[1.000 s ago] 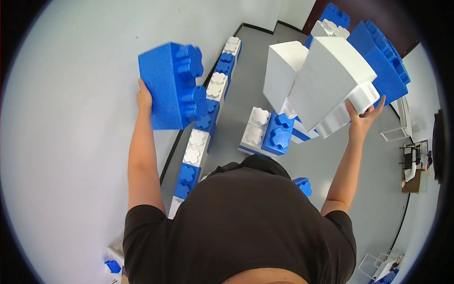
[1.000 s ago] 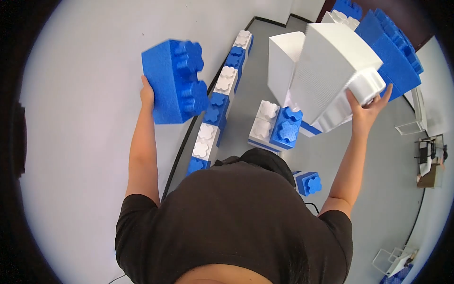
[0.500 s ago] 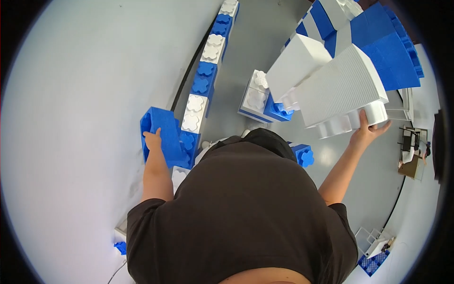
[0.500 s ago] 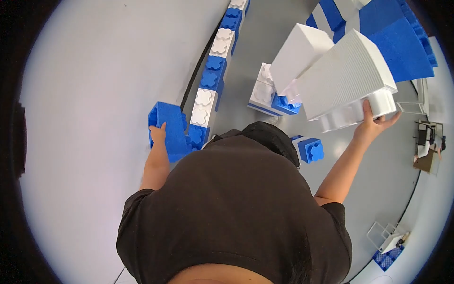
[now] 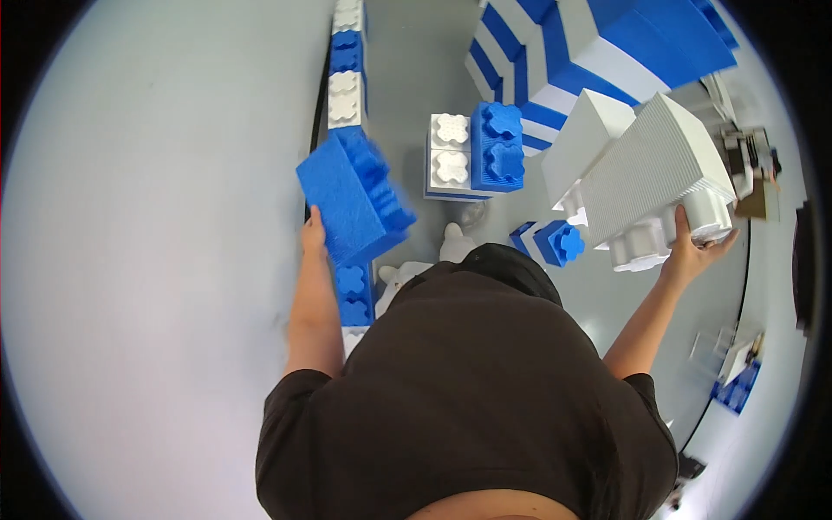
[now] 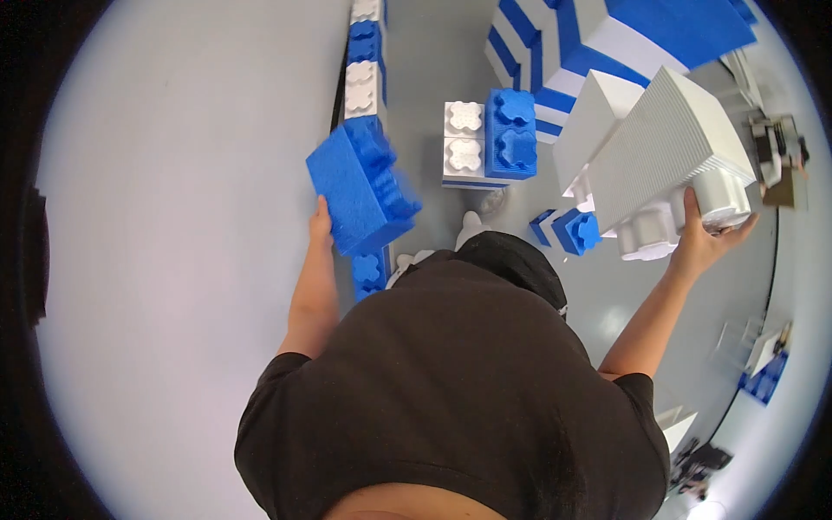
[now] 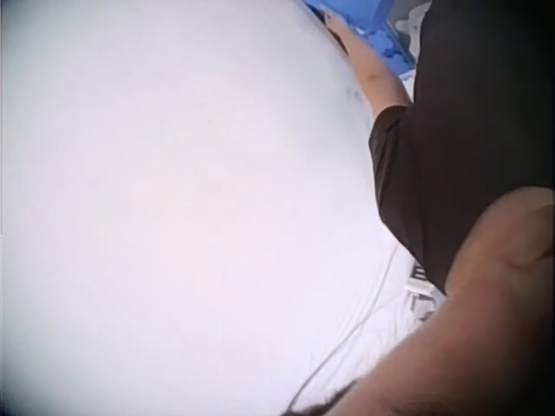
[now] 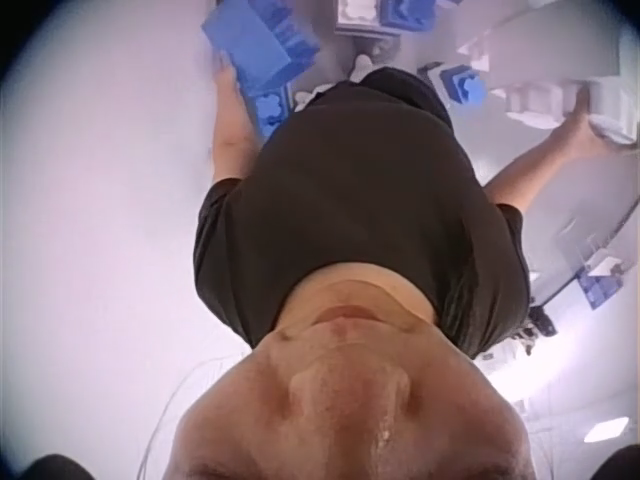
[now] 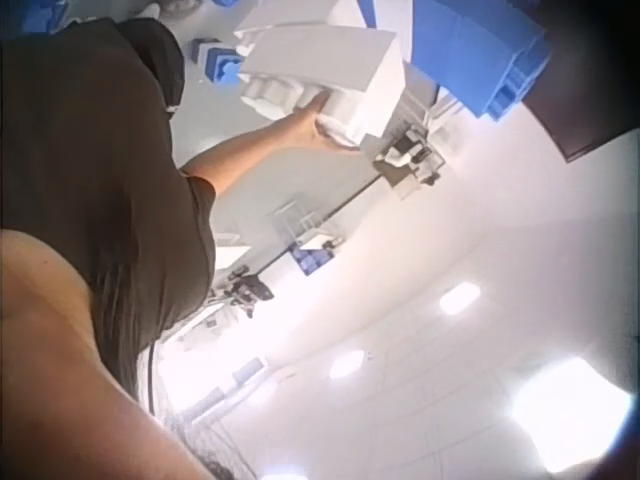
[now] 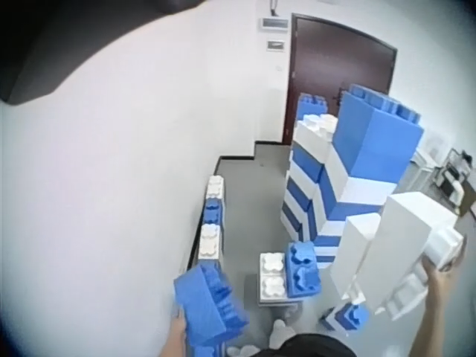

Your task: The recorder is stacking large white and blue foam blocks to build walls or pillars in a large open room.

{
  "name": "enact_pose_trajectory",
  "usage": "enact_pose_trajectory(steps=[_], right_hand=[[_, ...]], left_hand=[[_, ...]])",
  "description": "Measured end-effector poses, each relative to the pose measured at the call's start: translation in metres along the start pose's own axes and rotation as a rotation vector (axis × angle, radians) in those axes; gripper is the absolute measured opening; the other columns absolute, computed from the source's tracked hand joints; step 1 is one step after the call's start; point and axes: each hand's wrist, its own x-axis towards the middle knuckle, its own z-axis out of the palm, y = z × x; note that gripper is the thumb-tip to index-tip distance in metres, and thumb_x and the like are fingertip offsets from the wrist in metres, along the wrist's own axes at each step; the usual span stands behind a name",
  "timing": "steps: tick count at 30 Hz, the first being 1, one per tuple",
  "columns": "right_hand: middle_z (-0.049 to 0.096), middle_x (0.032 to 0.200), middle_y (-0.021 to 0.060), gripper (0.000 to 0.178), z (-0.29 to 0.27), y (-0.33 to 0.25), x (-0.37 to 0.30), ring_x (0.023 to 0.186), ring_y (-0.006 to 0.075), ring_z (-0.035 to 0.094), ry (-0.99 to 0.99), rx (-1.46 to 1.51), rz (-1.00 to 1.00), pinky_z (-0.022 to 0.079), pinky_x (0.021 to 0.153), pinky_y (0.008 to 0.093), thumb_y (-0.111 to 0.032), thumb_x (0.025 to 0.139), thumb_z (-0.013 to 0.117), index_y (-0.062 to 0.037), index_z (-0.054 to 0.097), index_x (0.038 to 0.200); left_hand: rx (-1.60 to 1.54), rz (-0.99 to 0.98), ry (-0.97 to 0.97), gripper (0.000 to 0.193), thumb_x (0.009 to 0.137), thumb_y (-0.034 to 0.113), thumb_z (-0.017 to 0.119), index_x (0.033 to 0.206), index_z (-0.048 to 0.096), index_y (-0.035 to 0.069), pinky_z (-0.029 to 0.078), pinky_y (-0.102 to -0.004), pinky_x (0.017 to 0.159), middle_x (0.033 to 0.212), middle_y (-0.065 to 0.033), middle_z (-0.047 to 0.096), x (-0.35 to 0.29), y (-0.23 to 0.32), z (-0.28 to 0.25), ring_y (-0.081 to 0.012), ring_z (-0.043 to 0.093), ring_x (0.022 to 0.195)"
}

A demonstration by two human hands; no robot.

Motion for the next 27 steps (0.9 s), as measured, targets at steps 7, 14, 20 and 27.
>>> enact_pose_trajectory(steps=[7,14,20,27], right_hand=[[0.038,0.133,0.0242,0.108,-0.035,0.037,-0.024,0.121,0.0309,0.044,0.075,-0.085,0.220,0.037,0.101,0.0398,-0.006,0.066,0.082,-0.0027,0.008,0.146],[0.035,0.138,0.0185,0.099,-0.049,0.059,-0.010,0.123,0.0291,0.041,-0.007,-0.227,0.344,0.032,0.104,0.0381,-0.010,0.072,0.076,-0.0087,0.013,0.148],[0.034,0.140,0.0154,0.095,-0.057,0.091,0.003,0.128,0.0294,0.035,-0.036,-0.441,0.370,0.028,0.107,0.0405,-0.016,0.068,0.073,-0.0094,0.021,0.147],[0.034,0.141,0.0124,0.116,-0.038,0.117,0.011,0.128,0.0302,0.037,-0.067,-0.514,0.517,0.032,0.107,0.0422,-0.027,0.049,0.080,-0.0152,0.020,0.148]], left_hand=[[-0.261,-0.080,-0.381,0.075,0.090,0.064,0.039,0.123,0.052,-0.003,0.048,-0.0383,0.088,0.116,-0.0165,0.060,0.061,0.032,0.135,-0.0274,0.060,0.102],[-0.156,-0.280,-0.437,0.076,0.090,0.064,0.037,0.122,0.053,-0.002,0.048,-0.0380,0.088,0.115,-0.0155,0.060,0.098,0.006,0.249,-0.0274,0.060,0.102],[-0.120,-0.338,-0.486,0.076,0.090,0.065,0.035,0.123,0.054,-0.001,0.048,-0.0384,0.088,0.114,-0.0143,0.061,0.130,-0.039,0.306,-0.0280,0.060,0.103],[0.106,-0.389,-0.469,0.083,0.086,0.071,0.038,0.123,0.055,-0.001,0.047,-0.0371,0.089,0.114,-0.0151,0.062,0.211,-0.120,0.317,-0.0275,0.059,0.104]])
